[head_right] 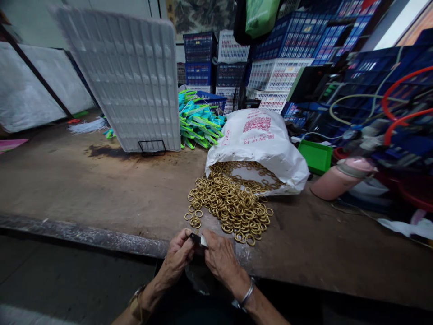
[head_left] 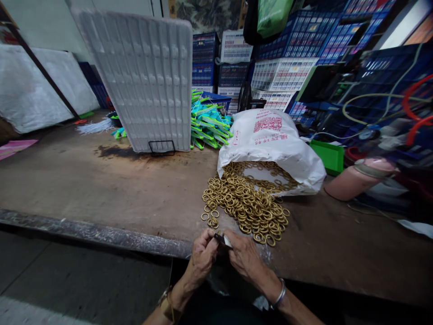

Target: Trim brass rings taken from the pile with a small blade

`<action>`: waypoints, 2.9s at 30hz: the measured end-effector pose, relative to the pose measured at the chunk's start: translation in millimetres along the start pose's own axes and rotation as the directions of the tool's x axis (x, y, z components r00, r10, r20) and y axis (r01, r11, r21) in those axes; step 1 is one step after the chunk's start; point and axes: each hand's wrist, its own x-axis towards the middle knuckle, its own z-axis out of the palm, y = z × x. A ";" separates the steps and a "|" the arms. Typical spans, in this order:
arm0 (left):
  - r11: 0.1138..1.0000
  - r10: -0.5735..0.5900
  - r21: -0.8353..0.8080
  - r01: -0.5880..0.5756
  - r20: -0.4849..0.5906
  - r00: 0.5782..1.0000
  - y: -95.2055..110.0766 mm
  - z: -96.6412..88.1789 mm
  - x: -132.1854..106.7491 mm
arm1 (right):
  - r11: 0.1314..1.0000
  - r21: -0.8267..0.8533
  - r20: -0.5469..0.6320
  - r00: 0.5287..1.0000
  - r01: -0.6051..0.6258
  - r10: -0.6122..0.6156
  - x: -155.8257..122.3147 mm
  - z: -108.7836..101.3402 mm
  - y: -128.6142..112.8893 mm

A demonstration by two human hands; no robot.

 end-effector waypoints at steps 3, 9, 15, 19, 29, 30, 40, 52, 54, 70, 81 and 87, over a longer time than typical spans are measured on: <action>1.000 0.011 0.006 -0.011 0.010 1.000 -2.5 -1.8 0.1 | 1.000 -0.011 -0.004 1.000 -0.005 0.005 0.2 0.6 -1.3; 0.999 0.028 0.040 -0.028 -0.006 1.000 -5.5 -3.2 1.4 | 0.997 -0.047 0.004 0.998 -0.054 0.055 0.7 2.4 -4.2; 0.998 -0.054 0.020 0.053 0.056 0.997 -1.7 -0.6 -12.9 | 0.981 -0.112 0.038 0.986 -0.157 0.162 14.9 4.1 12.4; 0.983 -0.109 -0.135 0.126 0.125 0.986 1.0 1.4 -17.4 | 0.976 -0.106 -0.039 0.982 -0.188 0.185 35.7 6.7 18.3; 0.866 -0.219 -0.458 0.202 0.015 0.976 1.3 -13.6 -7.0 | 0.920 -0.259 -0.064 0.956 -0.292 0.285 82.5 19.2 9.2; 0.847 -0.235 -0.485 0.218 0.027 0.972 0.5 -15.6 -6.2 | 0.920 -0.263 -0.061 0.957 -0.290 0.285 83.2 19.9 10.0; 0.941 -0.170 -0.318 0.119 -0.136 0.976 -3.4 -10.3 6.8 | 0.984 -0.079 -0.075 0.986 -0.157 0.151 51.1 4.4 15.4; 0.979 0.121 0.180 -0.095 -0.142 0.982 -6.1 10.3 2.7 | 0.826 0.526 -0.018 0.968 -0.202 0.249 10.9 -4.5 -1.5; 0.945 0.217 0.271 -0.185 -0.091 0.972 -4.3 11.1 -2.7 | 0.757 0.605 0.048 0.960 -0.247 0.274 9.0 -4.0 -2.2; 0.984 -0.179 -0.005 0.179 -0.011 0.984 -14.9 21.0 -29.5 | 0.766 0.602 -0.009 0.956 -0.228 0.292 -24.2 -1.2 -0.5; 0.982 -0.167 0.078 0.172 -0.069 0.984 -11.3 32.3 -32.7 | 0.987 0.127 0.024 0.995 -0.098 0.096 -46.2 -4.3 -2.5; 0.982 -0.138 0.118 0.149 -0.093 0.986 -13.7 31.7 -32.0 | 0.991 0.074 0.017 0.994 -0.112 0.111 -46.1 -2.1 -4.1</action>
